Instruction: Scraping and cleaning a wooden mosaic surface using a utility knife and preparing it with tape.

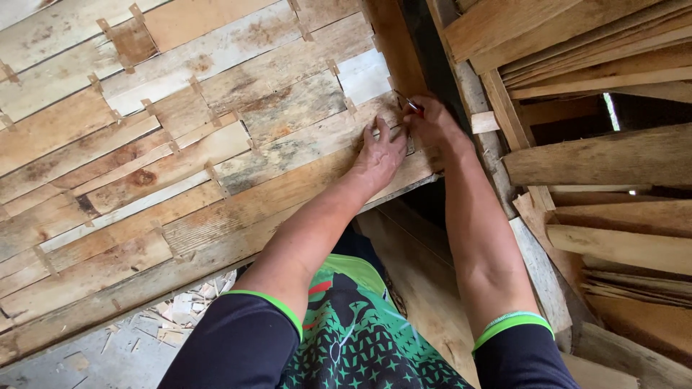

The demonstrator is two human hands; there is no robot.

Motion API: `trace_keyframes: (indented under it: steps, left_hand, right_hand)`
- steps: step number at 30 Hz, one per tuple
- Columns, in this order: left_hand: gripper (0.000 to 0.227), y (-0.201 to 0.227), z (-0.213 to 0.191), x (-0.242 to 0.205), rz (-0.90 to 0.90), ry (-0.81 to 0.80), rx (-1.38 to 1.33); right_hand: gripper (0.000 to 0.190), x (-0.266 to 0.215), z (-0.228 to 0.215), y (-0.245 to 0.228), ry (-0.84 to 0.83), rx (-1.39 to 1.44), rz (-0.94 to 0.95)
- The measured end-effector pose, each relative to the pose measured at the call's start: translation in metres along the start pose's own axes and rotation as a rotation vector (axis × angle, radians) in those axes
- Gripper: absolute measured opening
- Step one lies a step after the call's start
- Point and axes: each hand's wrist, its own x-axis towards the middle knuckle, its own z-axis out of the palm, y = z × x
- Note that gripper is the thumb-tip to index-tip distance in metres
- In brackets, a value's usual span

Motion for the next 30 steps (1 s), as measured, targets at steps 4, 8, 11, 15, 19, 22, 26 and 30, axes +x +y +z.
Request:
trace_keyframes:
  steps: [4, 8, 11, 15, 19, 22, 26, 30]
  left_hand:
    - [0.065, -0.002, -0.006, -0.001, 0.053, -0.052, 0.057]
    - [0.061, 0.005, 0.003, 0.004, -0.011, -0.067, -0.042]
    - [0.059, 0.005, 0.004, 0.004, -0.042, -0.044, -0.088]
    - [0.056, 0.01, 0.013, 0.008, -0.07, -0.019, -0.125]
    - [0.056, 0.009, 0.014, 0.008, -0.075, 0.002, -0.132]
    - [0.056, 0.012, 0.016, 0.008, -0.068, 0.011, -0.133]
    - [0.056, 0.009, 0.019, 0.007, -0.083, 0.006, -0.111]
    - [0.056, 0.008, 0.012, 0.009, -0.044, -0.017, -0.106]
  right_hand:
    - [0.01, -0.001, 0.006, 0.0, 0.025, 0.032, -0.087]
    - [0.012, 0.002, 0.01, 0.002, 0.131, -0.068, -0.189]
    - [0.011, -0.001, 0.012, -0.001, 0.19, -0.12, -0.211]
    - [0.012, -0.001, 0.017, 0.004, 0.233, -0.091, -0.187]
    - [0.01, 0.002, 0.018, 0.014, 0.227, -0.042, -0.2]
    - [0.018, 0.005, 0.02, 0.023, 0.185, -0.007, -0.197]
    - [0.085, 0.026, 0.023, 0.036, 0.173, 0.253, -0.199]
    - [0.085, 0.041, 0.019, 0.048, 0.189, 0.04, -0.07]
